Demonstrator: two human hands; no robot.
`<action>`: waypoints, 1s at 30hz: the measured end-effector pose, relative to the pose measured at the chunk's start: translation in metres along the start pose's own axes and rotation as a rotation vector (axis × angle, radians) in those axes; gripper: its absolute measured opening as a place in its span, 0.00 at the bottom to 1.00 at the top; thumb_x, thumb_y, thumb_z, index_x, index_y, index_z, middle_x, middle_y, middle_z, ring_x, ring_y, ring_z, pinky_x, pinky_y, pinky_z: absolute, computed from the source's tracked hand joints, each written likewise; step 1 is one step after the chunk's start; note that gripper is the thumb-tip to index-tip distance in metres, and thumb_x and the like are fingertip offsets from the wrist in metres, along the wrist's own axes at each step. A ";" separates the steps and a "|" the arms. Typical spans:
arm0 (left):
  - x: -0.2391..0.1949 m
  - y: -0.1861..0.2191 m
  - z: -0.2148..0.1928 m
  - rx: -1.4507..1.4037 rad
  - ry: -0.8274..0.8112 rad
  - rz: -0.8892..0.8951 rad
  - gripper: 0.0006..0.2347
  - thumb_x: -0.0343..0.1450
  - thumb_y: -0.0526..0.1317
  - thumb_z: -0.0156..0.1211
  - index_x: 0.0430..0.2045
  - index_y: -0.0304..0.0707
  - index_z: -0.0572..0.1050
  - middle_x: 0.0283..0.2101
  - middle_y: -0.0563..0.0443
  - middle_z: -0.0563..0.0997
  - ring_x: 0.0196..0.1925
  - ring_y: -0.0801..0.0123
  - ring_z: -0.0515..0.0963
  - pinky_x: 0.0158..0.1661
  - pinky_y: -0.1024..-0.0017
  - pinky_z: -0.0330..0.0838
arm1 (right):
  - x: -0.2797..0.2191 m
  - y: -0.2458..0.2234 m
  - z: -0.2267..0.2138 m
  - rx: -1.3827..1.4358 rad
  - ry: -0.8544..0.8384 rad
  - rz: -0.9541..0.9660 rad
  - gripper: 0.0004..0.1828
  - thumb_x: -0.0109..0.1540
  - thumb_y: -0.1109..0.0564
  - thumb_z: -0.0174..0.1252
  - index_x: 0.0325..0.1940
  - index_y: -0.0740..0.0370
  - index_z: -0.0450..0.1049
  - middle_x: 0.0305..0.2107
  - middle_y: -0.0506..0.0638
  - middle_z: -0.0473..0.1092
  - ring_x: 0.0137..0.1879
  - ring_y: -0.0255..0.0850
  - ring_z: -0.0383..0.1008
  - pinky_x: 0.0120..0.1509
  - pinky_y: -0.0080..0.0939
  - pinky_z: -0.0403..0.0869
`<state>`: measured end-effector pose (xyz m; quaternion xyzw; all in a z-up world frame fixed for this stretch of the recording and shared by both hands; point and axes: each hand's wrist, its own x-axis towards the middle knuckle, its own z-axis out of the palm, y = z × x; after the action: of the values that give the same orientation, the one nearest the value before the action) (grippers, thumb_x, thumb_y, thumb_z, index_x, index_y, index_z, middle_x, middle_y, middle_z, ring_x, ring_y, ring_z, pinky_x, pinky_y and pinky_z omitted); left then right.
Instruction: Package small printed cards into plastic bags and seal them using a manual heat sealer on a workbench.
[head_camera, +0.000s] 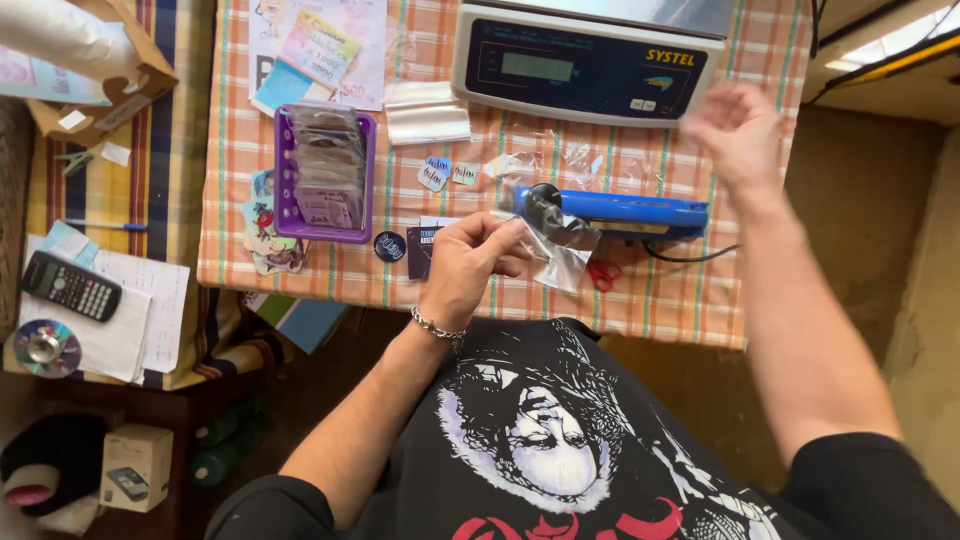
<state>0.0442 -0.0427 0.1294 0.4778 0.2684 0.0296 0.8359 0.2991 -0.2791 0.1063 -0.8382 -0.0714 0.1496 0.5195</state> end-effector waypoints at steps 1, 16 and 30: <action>-0.003 0.002 0.001 -0.002 0.008 0.006 0.07 0.70 0.37 0.66 0.25 0.30 0.79 0.25 0.40 0.84 0.26 0.66 0.84 0.27 0.76 0.83 | 0.000 0.000 -0.007 0.001 -0.008 -0.005 0.23 0.59 0.67 0.66 0.54 0.53 0.68 0.52 0.49 0.71 0.60 0.42 0.75 0.68 0.43 0.79; -0.015 -0.007 0.007 -0.019 -0.068 0.082 0.08 0.70 0.35 0.69 0.31 0.24 0.78 0.34 0.34 0.86 0.35 0.62 0.88 0.33 0.73 0.85 | -0.128 -0.043 0.065 0.578 -0.459 -0.019 0.37 0.60 0.68 0.62 0.72 0.57 0.59 0.63 0.66 0.67 0.65 0.52 0.72 0.67 0.55 0.76; -0.037 -0.008 -0.007 0.147 -0.280 -0.034 0.07 0.68 0.38 0.72 0.28 0.32 0.82 0.26 0.42 0.86 0.26 0.75 0.84 0.28 0.83 0.76 | -0.106 -0.073 0.049 0.808 -0.055 0.000 0.16 0.72 0.46 0.44 0.48 0.56 0.74 0.47 0.57 0.78 0.54 0.42 0.82 0.59 0.39 0.83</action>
<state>0.0073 -0.0533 0.1355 0.5325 0.1588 -0.0713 0.8283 0.1852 -0.2333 0.1700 -0.5622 -0.0205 0.1879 0.8051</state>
